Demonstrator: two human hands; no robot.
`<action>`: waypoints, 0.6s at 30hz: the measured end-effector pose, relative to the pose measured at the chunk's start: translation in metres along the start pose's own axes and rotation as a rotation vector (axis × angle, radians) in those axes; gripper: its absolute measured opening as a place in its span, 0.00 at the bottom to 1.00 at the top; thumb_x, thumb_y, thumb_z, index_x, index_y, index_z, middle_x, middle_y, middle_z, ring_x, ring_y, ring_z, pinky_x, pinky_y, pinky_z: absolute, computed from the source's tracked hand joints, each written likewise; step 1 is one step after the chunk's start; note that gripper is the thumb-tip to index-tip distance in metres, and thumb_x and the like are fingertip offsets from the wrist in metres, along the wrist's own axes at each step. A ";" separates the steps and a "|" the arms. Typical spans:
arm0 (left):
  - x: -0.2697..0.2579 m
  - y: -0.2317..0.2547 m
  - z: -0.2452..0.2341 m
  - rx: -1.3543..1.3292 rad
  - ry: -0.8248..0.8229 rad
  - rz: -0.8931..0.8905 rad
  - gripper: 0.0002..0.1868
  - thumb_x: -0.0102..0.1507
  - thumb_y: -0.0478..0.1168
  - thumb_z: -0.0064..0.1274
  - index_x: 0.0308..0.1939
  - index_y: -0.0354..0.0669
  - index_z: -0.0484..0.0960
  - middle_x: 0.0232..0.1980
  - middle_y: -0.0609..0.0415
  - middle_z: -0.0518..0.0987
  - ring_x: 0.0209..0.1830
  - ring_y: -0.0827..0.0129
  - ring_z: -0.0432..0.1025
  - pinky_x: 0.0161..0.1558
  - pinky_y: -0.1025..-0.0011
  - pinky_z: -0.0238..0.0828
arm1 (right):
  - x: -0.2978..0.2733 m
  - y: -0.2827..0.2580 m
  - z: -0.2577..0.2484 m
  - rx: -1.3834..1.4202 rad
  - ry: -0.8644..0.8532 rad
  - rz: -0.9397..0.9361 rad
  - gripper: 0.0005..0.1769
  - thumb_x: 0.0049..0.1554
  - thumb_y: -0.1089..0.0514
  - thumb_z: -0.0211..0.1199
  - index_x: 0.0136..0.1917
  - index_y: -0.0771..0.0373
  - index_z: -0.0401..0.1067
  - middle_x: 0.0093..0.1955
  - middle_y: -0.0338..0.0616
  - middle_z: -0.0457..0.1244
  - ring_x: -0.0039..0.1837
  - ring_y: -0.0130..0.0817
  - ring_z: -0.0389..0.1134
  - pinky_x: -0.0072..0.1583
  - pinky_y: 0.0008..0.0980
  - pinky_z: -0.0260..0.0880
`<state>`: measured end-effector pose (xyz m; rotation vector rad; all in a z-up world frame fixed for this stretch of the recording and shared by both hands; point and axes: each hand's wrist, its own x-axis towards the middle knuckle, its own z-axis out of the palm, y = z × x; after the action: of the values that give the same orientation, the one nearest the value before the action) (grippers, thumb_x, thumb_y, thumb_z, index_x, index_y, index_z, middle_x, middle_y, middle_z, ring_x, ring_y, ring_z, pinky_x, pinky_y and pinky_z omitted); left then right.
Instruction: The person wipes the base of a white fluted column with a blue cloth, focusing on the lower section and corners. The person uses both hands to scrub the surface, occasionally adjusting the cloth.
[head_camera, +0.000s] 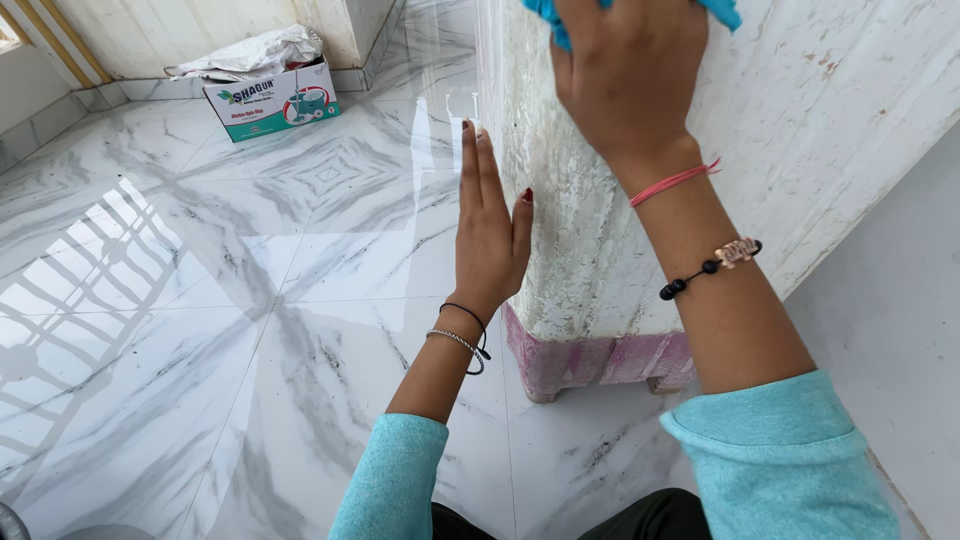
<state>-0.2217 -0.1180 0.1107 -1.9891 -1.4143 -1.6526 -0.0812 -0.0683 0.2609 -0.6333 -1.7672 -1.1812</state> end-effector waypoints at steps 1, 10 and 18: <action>0.003 -0.001 -0.003 -0.017 0.048 -0.032 0.36 0.75 0.43 0.39 0.81 0.30 0.43 0.85 0.35 0.43 0.87 0.44 0.41 0.83 0.54 0.45 | -0.003 -0.004 -0.001 0.005 -0.006 0.002 0.18 0.57 0.52 0.67 0.60 0.53 0.81 0.59 0.43 0.64 0.60 0.44 0.64 0.53 0.44 0.67; 0.023 0.044 0.000 0.003 -0.044 0.142 0.40 0.69 0.35 0.46 0.82 0.36 0.45 0.86 0.42 0.44 0.88 0.48 0.42 0.84 0.55 0.47 | -0.056 0.020 0.011 -0.019 0.083 -0.078 0.20 0.65 0.54 0.66 0.69 0.49 0.72 0.73 0.48 0.55 0.68 0.50 0.60 0.62 0.45 0.69; 0.056 0.076 0.015 0.205 -0.079 0.284 0.44 0.65 0.38 0.51 0.82 0.41 0.46 0.85 0.47 0.42 0.87 0.47 0.36 0.84 0.48 0.39 | -0.078 0.110 0.028 0.251 0.552 0.870 0.16 0.74 0.52 0.54 0.72 0.58 0.64 0.70 0.51 0.55 0.67 0.38 0.68 0.59 0.32 0.79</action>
<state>-0.1592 -0.1185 0.1829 -2.0433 -1.2022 -1.2700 0.0313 0.0069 0.2381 -0.7236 -0.9636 -0.4468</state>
